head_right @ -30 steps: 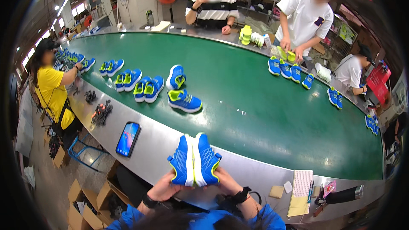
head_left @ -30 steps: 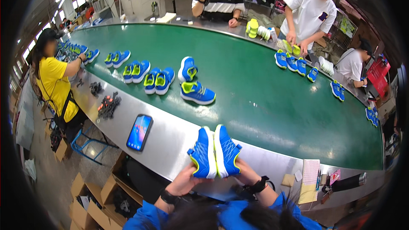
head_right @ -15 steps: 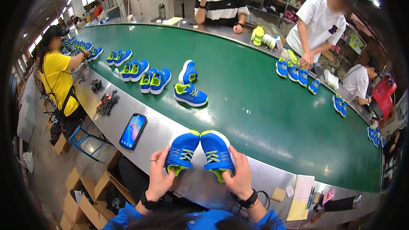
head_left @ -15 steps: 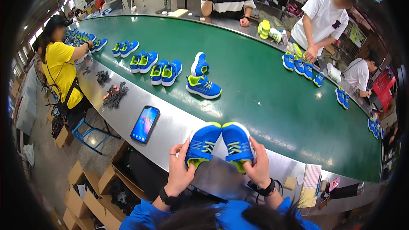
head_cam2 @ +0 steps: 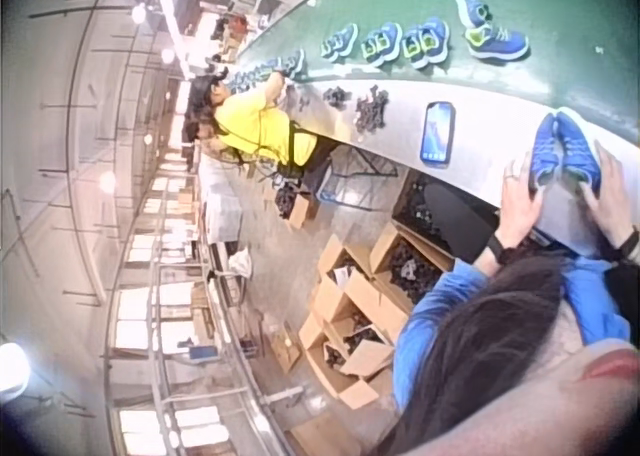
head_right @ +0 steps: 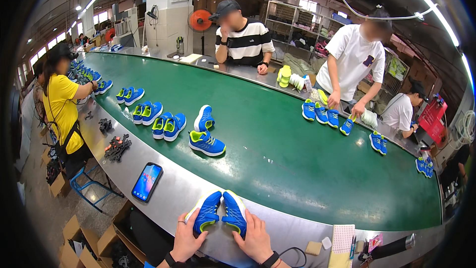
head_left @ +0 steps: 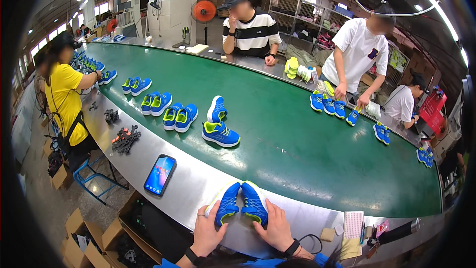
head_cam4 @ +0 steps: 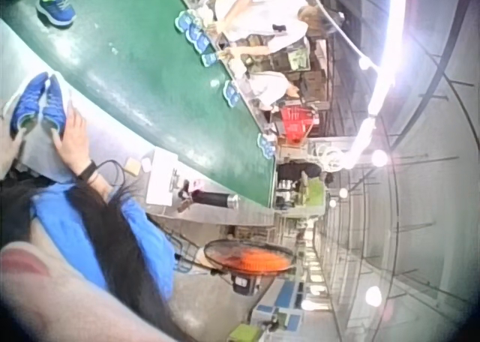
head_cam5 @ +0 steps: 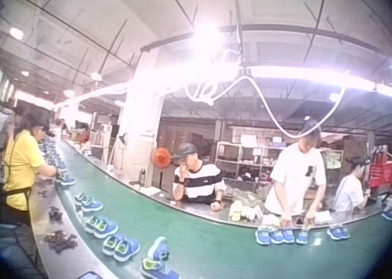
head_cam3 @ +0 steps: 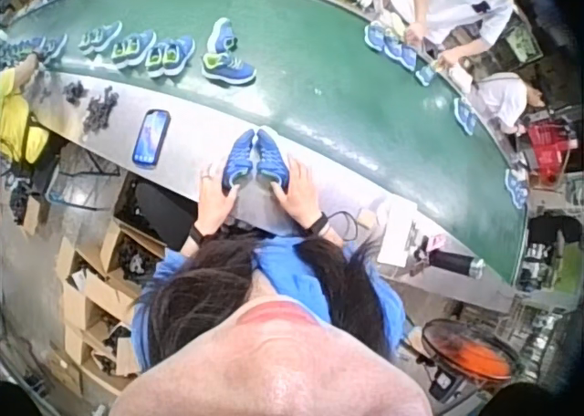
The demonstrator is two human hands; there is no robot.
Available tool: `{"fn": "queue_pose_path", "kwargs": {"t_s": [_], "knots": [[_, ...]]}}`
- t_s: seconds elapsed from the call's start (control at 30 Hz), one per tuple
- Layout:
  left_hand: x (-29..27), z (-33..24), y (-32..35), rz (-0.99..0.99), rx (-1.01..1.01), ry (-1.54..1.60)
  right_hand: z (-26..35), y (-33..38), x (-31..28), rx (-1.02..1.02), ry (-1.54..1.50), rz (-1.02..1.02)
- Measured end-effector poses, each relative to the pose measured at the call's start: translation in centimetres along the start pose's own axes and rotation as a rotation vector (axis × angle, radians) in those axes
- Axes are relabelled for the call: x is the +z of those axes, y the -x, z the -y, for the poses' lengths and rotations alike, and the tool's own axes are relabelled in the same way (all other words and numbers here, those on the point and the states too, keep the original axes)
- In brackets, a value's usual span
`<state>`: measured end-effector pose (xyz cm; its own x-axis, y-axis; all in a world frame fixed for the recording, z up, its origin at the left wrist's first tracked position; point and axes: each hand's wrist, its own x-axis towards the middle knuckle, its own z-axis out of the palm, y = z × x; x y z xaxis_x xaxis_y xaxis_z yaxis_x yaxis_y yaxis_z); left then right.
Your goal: The person picks up pairs of blue and green sneakers from a green conveyor belt, inspects them by turning them over, and places them back on the belt. The person repeats this process for multiple pairs throughout the clip.
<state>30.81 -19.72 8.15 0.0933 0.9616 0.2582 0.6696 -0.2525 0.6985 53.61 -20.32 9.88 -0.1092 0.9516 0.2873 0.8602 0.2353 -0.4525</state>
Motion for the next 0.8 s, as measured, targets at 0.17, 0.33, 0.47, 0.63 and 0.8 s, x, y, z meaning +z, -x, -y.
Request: {"fn": "queue_pose_path", "kwargs": {"t_s": [0.17, 0.33, 0.47, 0.63, 0.8], "knots": [[-0.4, -0.2, -0.5, -0.001, -0.036, 0.065, -0.5, -0.5, 0.6, -0.001, -0.068, -0.028], [-0.1, 0.0, -0.2, -0.033, -0.12, 0.071, -0.2, -0.4, 0.7, -0.003, -0.071, -0.047], [0.5, 0.6, 0.2, -0.054, -0.11, 0.101, 0.1, -0.4, 0.5, 0.007, -0.063, -0.044], [0.7, 1.3, 0.0, -0.068, -0.079, 0.166, 0.1, -0.4, 0.4, 0.001, -0.061, -0.043], [1.4, 1.8, -0.5, -0.091, -0.049, 0.213, -0.4, -0.5, 0.4, -0.006, -0.057, -0.062]]}}
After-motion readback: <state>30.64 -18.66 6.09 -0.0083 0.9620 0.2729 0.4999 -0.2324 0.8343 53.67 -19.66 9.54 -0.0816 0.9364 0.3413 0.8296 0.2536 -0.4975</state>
